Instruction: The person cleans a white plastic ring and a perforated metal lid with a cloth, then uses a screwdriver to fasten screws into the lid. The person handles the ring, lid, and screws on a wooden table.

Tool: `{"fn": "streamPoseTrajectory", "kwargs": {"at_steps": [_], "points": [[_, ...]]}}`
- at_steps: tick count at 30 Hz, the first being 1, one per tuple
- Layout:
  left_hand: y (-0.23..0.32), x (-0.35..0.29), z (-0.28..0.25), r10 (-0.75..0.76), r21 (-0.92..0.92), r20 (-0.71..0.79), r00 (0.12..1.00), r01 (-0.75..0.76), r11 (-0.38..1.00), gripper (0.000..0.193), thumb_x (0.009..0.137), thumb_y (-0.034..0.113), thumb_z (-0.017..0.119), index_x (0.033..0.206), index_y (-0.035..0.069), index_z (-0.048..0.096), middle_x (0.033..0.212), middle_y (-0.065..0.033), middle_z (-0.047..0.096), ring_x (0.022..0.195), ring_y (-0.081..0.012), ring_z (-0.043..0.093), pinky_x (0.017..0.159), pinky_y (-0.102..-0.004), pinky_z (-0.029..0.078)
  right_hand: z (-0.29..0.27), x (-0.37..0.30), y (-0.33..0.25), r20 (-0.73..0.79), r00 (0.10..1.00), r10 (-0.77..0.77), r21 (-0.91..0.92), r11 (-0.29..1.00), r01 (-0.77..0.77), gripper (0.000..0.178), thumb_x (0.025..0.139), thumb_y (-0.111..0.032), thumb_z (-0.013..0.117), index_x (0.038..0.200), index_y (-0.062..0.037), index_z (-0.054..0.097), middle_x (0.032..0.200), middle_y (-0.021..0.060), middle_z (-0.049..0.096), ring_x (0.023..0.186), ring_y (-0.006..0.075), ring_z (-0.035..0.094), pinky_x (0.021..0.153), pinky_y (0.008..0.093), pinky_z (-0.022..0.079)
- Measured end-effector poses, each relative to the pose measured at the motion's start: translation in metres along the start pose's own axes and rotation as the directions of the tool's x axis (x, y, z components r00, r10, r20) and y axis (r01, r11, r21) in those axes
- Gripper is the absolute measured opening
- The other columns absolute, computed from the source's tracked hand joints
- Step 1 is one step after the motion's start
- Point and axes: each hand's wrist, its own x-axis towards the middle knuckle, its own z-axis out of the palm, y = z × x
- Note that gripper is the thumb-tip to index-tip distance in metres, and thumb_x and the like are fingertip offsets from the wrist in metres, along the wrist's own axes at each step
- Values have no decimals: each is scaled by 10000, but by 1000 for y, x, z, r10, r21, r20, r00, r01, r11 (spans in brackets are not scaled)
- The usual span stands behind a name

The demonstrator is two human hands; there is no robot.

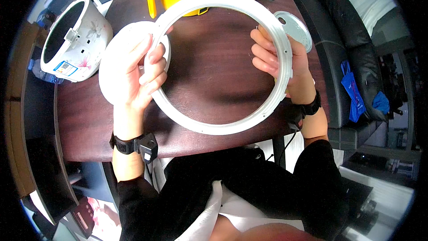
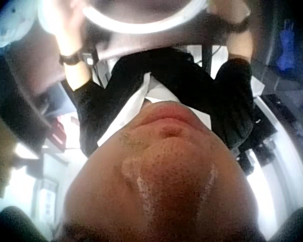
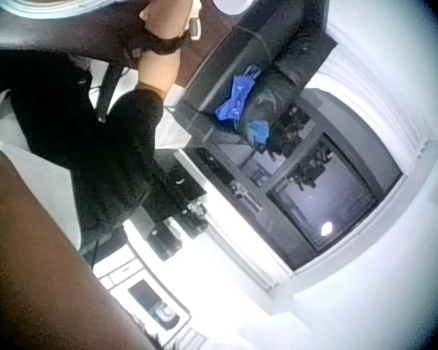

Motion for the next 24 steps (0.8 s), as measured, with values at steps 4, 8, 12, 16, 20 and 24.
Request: {"fn": "streamPoseTrajectory", "kwargs": {"at_steps": [4,8,12,16,20,24], "points": [[-4,3,-3,-26,-46,3,1000,27,999,424,1020,177,351,1340,-101,337,690,-9,392,399,-37,316,303,-179,345,-4,-5,9,18,1000,-11,109,994,9,260,975,-258,425,892,-28,514,738,5,431,547,81,422,494,220,387],[-5,4,-8,-9,-65,-5,1000,9,998,414,1019,175,353,1340,-87,340,689,-11,393,395,-38,311,304,-180,343,-15,-8,13,-51,999,15,106,994,-10,234,968,-249,447,929,-29,515,755,-1,444,564,79,427,484,222,380],[-5,6,-9,-9,-6,-40,999,8,1000,382,1014,168,372,1303,-82,371,682,-13,404,396,-38,312,302,-179,324,-31,-9,19,-49,991,125,187,976,-113,191,957,-227,462,948,-46,524,754,-7,453,573,82,430,497,222,379],[-8,9,-8,12,52,-94,995,-8,999,353,1009,162,389,1269,-78,397,674,-14,412,396,-37,311,300,-177,306,-38,-11,23,-155,975,161,163,977,-135,162,950,-217,471,940,-65,527,739,-10,456,584,91,444,519,228,394],[-9,9,-7,20,74,-120,993,-12,997,358,1008,155,392,1277,-82,391,678,-15,413,403,-37,315,305,-174,308,-42,-11,22,-271,958,100,-28,993,-111,179,954,-221,467,900,-61,527,723,-4,465,602,98,459,540,247,418],[-1,8,-16,76,-20,-30,997,-76,997,405,1014,163,375,1319,-103,349,713,-11,414,425,-30,319,321,-166,322,-47,-7,26,-532,846,34,-110,988,-109,208,959,-236,479,849,-65,524,688,-11,459,601,105,464,569,269,439]]}}
